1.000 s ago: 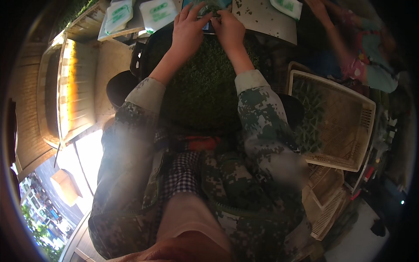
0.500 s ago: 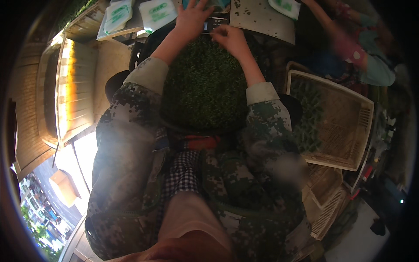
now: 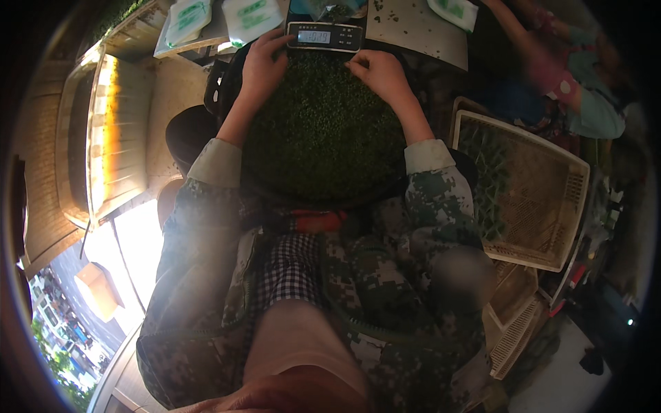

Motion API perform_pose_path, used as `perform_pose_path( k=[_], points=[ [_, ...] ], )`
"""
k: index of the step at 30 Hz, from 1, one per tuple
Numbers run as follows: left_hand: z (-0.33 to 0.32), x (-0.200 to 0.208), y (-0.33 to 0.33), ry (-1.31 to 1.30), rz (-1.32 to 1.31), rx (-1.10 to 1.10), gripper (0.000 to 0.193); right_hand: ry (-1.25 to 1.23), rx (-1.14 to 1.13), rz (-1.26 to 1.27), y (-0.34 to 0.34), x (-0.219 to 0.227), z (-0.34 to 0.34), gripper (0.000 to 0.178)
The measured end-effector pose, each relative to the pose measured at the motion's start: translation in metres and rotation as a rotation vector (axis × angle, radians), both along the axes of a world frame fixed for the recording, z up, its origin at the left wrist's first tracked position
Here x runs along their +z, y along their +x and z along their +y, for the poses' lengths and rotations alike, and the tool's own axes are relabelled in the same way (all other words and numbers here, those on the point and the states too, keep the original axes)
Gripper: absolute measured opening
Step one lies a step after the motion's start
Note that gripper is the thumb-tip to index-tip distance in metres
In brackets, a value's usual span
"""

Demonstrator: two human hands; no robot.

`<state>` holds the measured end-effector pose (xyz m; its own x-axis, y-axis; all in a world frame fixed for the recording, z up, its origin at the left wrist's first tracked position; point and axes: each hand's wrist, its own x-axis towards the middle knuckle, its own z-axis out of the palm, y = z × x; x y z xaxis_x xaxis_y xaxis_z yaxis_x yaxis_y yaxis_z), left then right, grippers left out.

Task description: The person scoops green peas from a large bowl into small plastic bags, weighs each bag on a digital scale, and places the filled bags into a basket. The process is repeated continuously.

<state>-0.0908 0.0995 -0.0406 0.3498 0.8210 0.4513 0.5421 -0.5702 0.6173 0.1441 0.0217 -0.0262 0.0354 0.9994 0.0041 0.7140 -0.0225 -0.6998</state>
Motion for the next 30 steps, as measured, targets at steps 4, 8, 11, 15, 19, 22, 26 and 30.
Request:
perform_pose_path(
  k=[4, 8, 11, 15, 19, 22, 26, 30],
  points=[
    [0.001, -0.003, 0.001, 0.06, 0.015, 0.004, 0.03, -0.045, -0.012, -0.02, 0.0, 0.003, 0.001, 0.021],
    [0.0, -0.004, 0.002, 0.094, 0.014, 0.001, 0.029, -0.032, -0.041, -0.007, 0.006, -0.004, 0.004, 0.021],
    [-0.001, -0.005, -0.001, 0.105, 0.033, 0.014, 0.029, -0.039, -0.06, 0.016, 0.005, 0.001, 0.011, 0.02],
    [-0.004, -0.001, -0.004, 0.1, 0.04, 0.019, 0.03, 0.021, -0.096, 0.015, 0.005, 0.003, 0.02, 0.017],
    [-0.004, -0.002, -0.001, 0.118, 0.039, 0.013, 0.03, 0.409, -0.177, -0.085, -0.006, -0.006, 0.029, 0.019],
    [-0.006, -0.004, 0.005, 0.114, 0.052, 0.004, 0.03, 0.482, -0.25, -0.129, -0.019, -0.013, 0.045, 0.021],
    [-0.009, -0.006, 0.012, 0.077, 0.032, -0.024, 0.03, 0.476, -0.303, -0.209, -0.027, -0.023, 0.062, 0.021],
    [-0.014, -0.006, 0.011, 0.084, 0.032, -0.041, 0.029, 0.551, -0.314, -0.143, -0.023, -0.024, 0.063, 0.02]
  ],
)
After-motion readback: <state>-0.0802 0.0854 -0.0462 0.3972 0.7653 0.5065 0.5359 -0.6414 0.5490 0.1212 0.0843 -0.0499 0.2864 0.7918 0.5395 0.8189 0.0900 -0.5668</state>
